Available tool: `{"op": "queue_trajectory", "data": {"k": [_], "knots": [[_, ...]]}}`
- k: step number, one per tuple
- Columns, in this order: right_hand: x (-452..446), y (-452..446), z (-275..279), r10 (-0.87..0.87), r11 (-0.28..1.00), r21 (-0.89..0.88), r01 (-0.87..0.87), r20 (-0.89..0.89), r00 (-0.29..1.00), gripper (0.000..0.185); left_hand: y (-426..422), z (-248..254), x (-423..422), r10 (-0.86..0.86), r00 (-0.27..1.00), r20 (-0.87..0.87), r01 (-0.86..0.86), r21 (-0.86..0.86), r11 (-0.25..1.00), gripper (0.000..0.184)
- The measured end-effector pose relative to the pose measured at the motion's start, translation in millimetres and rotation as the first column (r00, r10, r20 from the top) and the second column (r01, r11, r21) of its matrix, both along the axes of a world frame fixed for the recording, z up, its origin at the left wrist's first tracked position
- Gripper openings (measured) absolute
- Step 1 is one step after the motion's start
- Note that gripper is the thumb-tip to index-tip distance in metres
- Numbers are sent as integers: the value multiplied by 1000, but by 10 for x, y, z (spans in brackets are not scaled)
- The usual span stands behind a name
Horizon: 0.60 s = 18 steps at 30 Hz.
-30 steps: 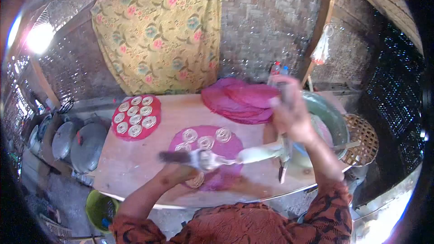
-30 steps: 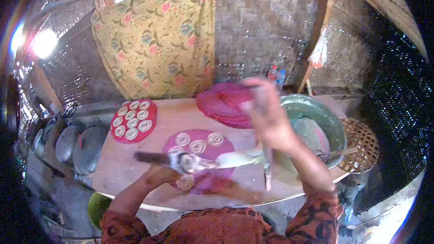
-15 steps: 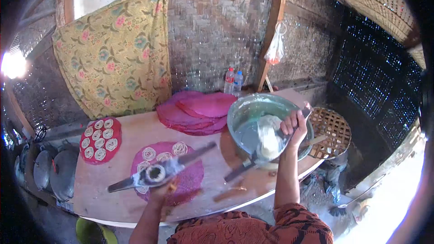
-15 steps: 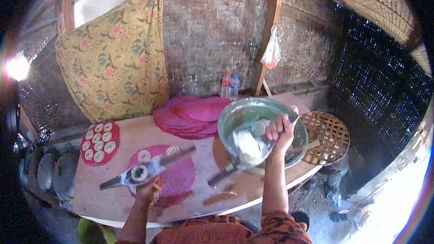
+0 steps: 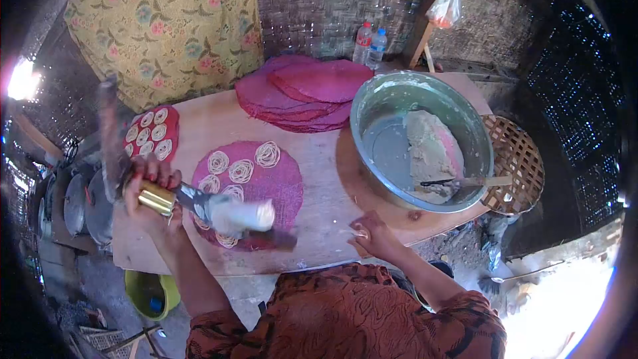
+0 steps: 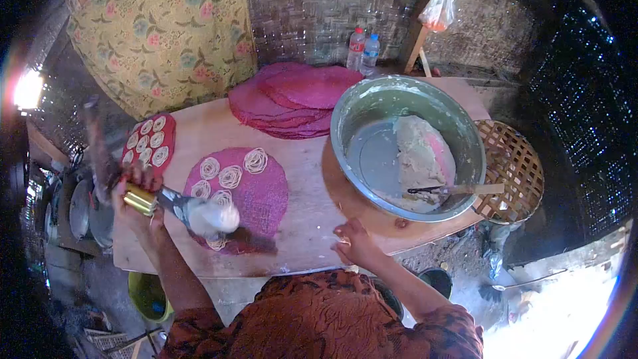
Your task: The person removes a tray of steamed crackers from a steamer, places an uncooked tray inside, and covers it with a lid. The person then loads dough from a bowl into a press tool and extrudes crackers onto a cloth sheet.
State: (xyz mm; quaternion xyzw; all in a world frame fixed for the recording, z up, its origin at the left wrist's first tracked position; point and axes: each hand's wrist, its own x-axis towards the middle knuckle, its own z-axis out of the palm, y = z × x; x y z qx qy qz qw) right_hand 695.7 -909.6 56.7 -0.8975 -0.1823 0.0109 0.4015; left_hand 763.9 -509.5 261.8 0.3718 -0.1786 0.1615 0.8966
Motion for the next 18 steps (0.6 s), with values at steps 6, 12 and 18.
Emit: {"op": "queue_trajectory", "data": {"k": [6, 12, 18], "knots": [[142, -45, -70, 34, 996, -86, -31, 34, 999, 17, -251, -807, 215, -249, 835, -490, 162, -214, 963, 14], [265, 183, -142, 272, 959, -124, -255, 148, 951, 11, -532, -1123, 302, -289, 769, -570, 168, -256, 952, 13], [155, -32, 909, 223, 938, 306, -163, -174, 959, 17, -504, -1133, 296, -365, 789, -494, 208, -343, 916, 12]]}}
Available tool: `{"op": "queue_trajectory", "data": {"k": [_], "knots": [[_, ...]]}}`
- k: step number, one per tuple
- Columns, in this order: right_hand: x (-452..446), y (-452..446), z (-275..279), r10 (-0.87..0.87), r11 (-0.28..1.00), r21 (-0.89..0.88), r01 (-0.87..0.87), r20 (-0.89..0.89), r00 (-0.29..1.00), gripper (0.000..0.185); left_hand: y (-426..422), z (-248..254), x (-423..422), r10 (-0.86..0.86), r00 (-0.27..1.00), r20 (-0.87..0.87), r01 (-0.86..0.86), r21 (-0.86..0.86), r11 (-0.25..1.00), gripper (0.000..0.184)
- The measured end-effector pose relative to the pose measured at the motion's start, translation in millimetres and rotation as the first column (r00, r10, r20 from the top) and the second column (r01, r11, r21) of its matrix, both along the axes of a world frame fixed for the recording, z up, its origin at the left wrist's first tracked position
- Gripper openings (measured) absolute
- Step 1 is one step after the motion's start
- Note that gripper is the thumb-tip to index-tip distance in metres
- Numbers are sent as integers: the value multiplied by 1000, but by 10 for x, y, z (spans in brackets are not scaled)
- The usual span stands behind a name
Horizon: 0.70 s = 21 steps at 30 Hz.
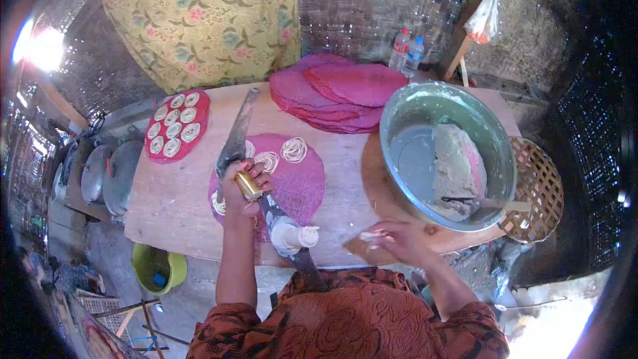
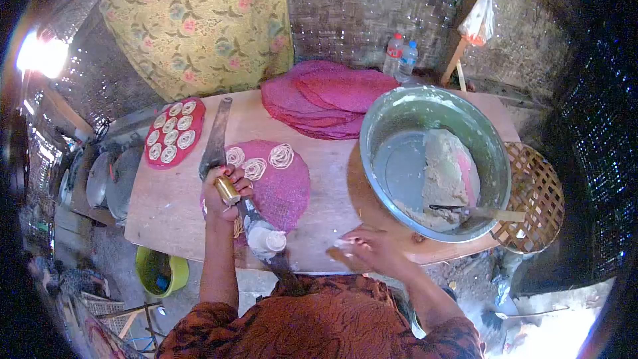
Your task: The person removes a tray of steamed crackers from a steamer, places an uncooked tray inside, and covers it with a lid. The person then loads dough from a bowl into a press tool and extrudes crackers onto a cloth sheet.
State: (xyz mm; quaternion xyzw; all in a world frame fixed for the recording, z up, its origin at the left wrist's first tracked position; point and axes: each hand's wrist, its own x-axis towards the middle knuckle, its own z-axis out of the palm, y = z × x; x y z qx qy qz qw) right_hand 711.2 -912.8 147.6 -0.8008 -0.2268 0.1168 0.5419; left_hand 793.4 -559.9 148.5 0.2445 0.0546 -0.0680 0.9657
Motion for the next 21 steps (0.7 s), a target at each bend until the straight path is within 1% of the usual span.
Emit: {"op": "queue_trajectory", "data": {"k": [2, 3, 4, 5, 7, 8, 9, 10, 11, 13, 14, 15, 16, 17, 19, 21], "knots": [[-18, -302, 635, -121, 990, 42, 136, -254, 960, 19, -12, -2, 1, -7, 1000, -27, 6, -30, 1000, 12], [31, -591, 639, -109, 983, 149, 109, -8, 994, 19, -26, -1, -3, -6, 1000, -23, 6, -29, 1000, 12], [74, -762, 712, -245, 923, 304, 237, -14, 969, 18, -51, 0, -6, -8, 1000, -21, 8, -26, 1000, 12], [131, -911, 823, -374, 822, 448, 351, -41, 927, 17, -77, -5, -1, -12, 1000, -19, 11, -23, 1000, 12], [349, -1236, 1040, -427, 721, 560, 409, -106, 898, 19, -90, -39, 8, -20, 1000, -18, 20, -11, 1000, 13], [482, -1281, 1107, -437, 716, 561, 415, -103, 893, 19, -104, -29, 1, 14, 998, -53, -13, 21, 1000, 13], [598, -1353, 1160, -570, 816, 196, 544, 118, 813, 16, -138, -35, 22, 36, 996, -85, -32, 49, 998, 14], [601, -1468, 1206, -589, 713, -178, 678, 372, 718, 17, -31, -162, 75, -43, 999, -15, 43, 3, 999, 14], [526, -1527, 1248, -608, 687, -178, 705, 390, 691, 17, -23, -149, 79, -44, 998, 43, 47, -68, 997, 13], [481, -1343, 1299, -353, 752, -164, 639, 719, 599, 27, -149, 254, 34, 2, 992, 129, -6, 29, 1000, 12], [390, -1137, 1364, -331, 833, -127, 539, 667, 668, 31, -210, 389, 29, 5, 992, 128, -9, 29, 1000, 12], [274, -892, 1413, -296, 902, -75, 426, 611, 734, 35, -302, 536, 54, 65, 986, 154, -75, 59, 995, 13], [187, -660, 1365, -198, 923, -105, 370, 695, 691, 39, -386, 661, 66, 126, 974, 186, -144, 87, 986, 15], [119, -497, 1288, -107, 929, -152, 338, 763, 638, 41, -478, 765, 64, 136, 971, 197, -157, 91, 983, 15], [29, -250, 1128, 61, 915, -251, 315, 859, 509, 44, -685, 943, 100, 202, 946, 253, -233, 99, 967, 17], [-33, -159, 1134, 55, 914, -239, 328, 874, 483, 45, -816, 976, 153, 198, 938, 285, -225, 62, 972, 17]]}}
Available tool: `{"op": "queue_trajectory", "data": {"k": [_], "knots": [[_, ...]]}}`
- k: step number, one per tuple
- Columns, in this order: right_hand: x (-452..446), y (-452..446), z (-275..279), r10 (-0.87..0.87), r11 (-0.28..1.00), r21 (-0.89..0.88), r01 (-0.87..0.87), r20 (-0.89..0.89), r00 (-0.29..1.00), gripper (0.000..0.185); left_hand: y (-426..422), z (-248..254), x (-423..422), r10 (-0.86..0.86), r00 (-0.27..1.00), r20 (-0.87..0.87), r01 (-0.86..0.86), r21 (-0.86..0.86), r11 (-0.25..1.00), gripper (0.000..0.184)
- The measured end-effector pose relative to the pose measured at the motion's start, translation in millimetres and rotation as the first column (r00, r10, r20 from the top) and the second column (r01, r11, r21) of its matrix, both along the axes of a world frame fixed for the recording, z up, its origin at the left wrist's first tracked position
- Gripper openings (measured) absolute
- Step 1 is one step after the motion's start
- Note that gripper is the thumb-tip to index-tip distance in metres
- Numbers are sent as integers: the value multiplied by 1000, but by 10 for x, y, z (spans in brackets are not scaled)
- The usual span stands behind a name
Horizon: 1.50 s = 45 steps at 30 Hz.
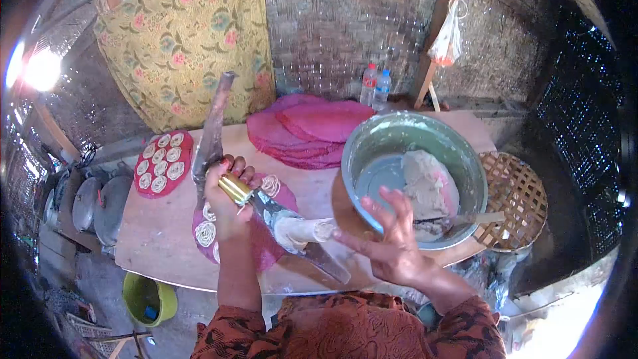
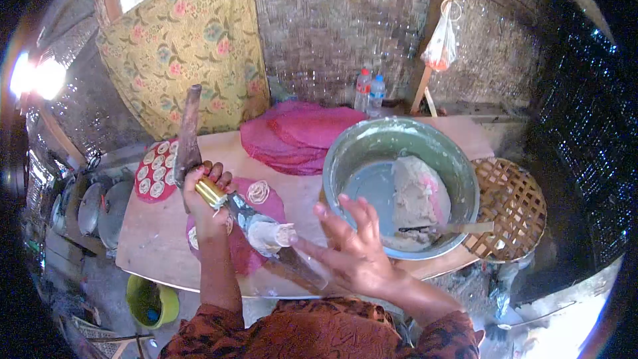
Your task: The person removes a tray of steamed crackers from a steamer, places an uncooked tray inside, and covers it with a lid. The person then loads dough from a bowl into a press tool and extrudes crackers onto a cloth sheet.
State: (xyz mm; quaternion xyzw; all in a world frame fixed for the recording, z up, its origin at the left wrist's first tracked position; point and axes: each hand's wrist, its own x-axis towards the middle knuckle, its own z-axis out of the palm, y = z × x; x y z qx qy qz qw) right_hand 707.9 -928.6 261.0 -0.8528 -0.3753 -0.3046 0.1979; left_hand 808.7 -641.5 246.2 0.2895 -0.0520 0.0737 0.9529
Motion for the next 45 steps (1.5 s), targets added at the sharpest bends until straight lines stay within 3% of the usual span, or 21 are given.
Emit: {"op": "queue_trajectory", "data": {"k": [4, 17, 23, 27, 33, 37, 42, 45], "knots": [[26, -91, 22, -112, 987, -99, 125, 134, 985, 51, -245, 3, 12, 8, 1000, 22, -7, -58, 998, 14], [-88, -568, -96, -59, 984, -163, 77, 114, 992, 65, -728, -118, -91, 5, 999, 43, -2, -51, 999, 16], [-32, -747, -95, -67, 995, -75, 70, 44, 997, 55, -789, -123, -163, 84, 996, 16, -83, -41, 996, 16], [-10, -791, -10, -11, 993, -120, 4, -58, 998, 51, -801, -99, -210, 47, 999, 27, -46, -47, 998, 17], [81, -816, -84, 62, 998, 38, -59, -82, 995, 50, -790, -76, -233, 94, 995, 33, -94, -3, 996, 17], [114, -798, -89, 90, 995, -23, -92, -76, 993, 54, -773, -82, -229, 158, 987, 4, -158, 45, 986, 17], [99, -856, -77, 89, 991, -94, -98, -93, 992, 60, -734, -133, -222, 90, 996, 30, -91, 39, 995, 12], [186, -1127, 38, 109, 993, 52, -105, -63, 992, 51, -589, -118, -348, 175, 982, 75, -183, 128, 975, 12]]}}
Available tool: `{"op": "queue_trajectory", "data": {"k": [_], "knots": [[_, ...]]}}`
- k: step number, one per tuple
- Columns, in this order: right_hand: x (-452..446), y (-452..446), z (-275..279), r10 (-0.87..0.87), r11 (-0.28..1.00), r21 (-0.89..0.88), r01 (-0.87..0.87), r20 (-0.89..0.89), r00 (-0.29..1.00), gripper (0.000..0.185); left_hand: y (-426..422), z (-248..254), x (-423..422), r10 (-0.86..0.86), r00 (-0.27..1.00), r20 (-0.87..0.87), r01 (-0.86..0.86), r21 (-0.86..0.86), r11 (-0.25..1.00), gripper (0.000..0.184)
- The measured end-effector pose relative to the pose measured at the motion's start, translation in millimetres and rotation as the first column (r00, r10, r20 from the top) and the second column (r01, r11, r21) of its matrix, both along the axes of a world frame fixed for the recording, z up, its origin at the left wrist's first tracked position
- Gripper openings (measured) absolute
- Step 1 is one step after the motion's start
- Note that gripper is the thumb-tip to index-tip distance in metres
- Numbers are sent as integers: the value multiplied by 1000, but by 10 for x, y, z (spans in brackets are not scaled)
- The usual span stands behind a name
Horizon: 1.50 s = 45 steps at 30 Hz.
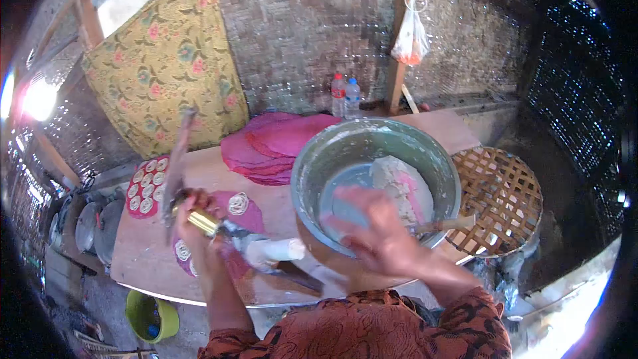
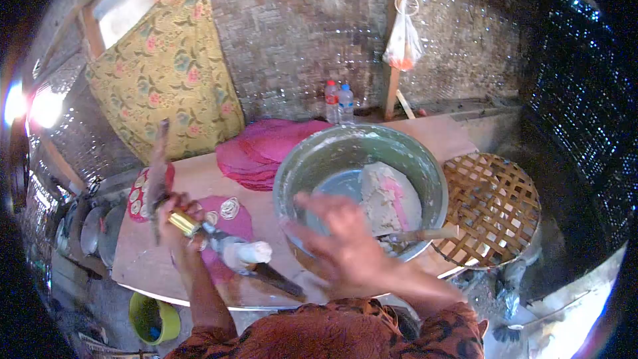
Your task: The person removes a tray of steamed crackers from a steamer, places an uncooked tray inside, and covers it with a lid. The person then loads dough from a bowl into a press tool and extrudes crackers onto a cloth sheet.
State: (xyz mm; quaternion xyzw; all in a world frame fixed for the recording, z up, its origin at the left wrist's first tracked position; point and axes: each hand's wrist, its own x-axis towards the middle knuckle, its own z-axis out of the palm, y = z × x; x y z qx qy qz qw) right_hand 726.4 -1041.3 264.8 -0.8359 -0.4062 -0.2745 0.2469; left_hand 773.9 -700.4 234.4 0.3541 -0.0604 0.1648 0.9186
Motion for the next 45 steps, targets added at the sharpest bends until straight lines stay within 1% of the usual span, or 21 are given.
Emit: {"op": "queue_trajectory", "data": {"k": [2, 3, 6, 7, 10, 13, 15, 16, 17, 19, 20, 25, 31, 32, 34, 36, 38, 40, 42, 44, 45], "knots": [[51, -421, 82, -252, 948, -205, 245, -7, 968, 42, 119, 41, -135, 108, 990, 90, -120, 129, 984, 15], [97, -653, 23, -393, 837, -448, 313, -95, 914, 38, 144, 50, -193, 185, 966, 180, -223, 224, 949, 16], [223, -881, -118, -724, 246, -961, 126, -96, 683, 32, 236, -167, -228, 350, 920, 178, -391, 333, 858, 23], [243, -928, -214, -726, 237, -964, 118, -95, 681, 32, 239, -245, -221, 438, 879, 191, -476, 423, 771, 26], [274, -978, -332, -682, 311, -950, 38, -195, 704, 23, 146, -501, -169, 521, 848, 99, -513, 402, 759, 32], [178, -890, 98, -686, 311, -942, 130, -128, 717, 21, 105, -587, -231, 597, 801, 32, -538, 475, 696, 31], [225, -908, 389, -522, 344, -910, 233, 22, 853, 21, 208, -797, -273, 524, 844, 114, -506, 496, 706, 45], [337, -878, 420, -522, 339, -913, 228, 19, 852, 21, 439, -1063, -282, 572, 816, 78, -454, 698, 553, 49], [473, -828, 417, -569, 378, -891, 251, -10, 822, 20, 452, -1079, -274, 572, 817, 71, -450, 698, 557, 49], [677, -821, 213, -613, 409, -869, 278, -37, 789, 20, 471, -1088, -254, 563, 820, 101, -501, 602, 622, 38], [809, -862, -29, -579, 413, -865, 284, -9, 815, 20, 418, -1099, -302, 512, 843, 166, -465, 704, 537, 55], [940, -881, -658, -480, 415, -896, 157, -69, 874, 19, 291, -1119, -322, 548, 811, 206, -554, 572, 605, 55], [693, -792, -514, -457, 472, -877, 84, -162, 875, 19, 428, -1182, -262, 589, 772, 240, -521, 769, 369, 50], [672, -817, -480, -489, 447, -892, 66, -182, 853, 21, 339, -1004, -235, 506, 854, 123, -482, 553, 679, 47], [625, -870, -263, -521, 423, -904, 60, -188, 833, 23, -3, -543, -236, 565, 805, 178, -524, 661, 538, 35], [559, -940, 194, -709, 473, -881, 1, -380, 594, 32, -138, -203, -187, 513, 800, 311, -543, 739, 399, 33], [499, -1181, 442, -650, 606, -795, 23, -478, 590, 29, -263, 155, -60, 343, 761, 551, -623, 769, 146, 31], [358, -1325, 850, -642, 712, -701, 47, -621, 450, 27, -475, 490, 129, 92, 668, 738, -735, 674, -71, 29], [181, -1415, 1126, -497, 824, -565, 45, -682, 536, 29, -730, 733, 340, -93, 557, 825, -826, 540, -162, 27], [41, -1454, 1307, -260, 946, -325, 16, -726, 637, 34, -996, 838, 566, -197, 464, 864, -883, 435, -175, 25], [9, -1474, 1334, -257, 949, -313, 33, -709, 656, 34, -1135, 874, 677, -241, 439, 866, -898, 410, -162, 24]]}}
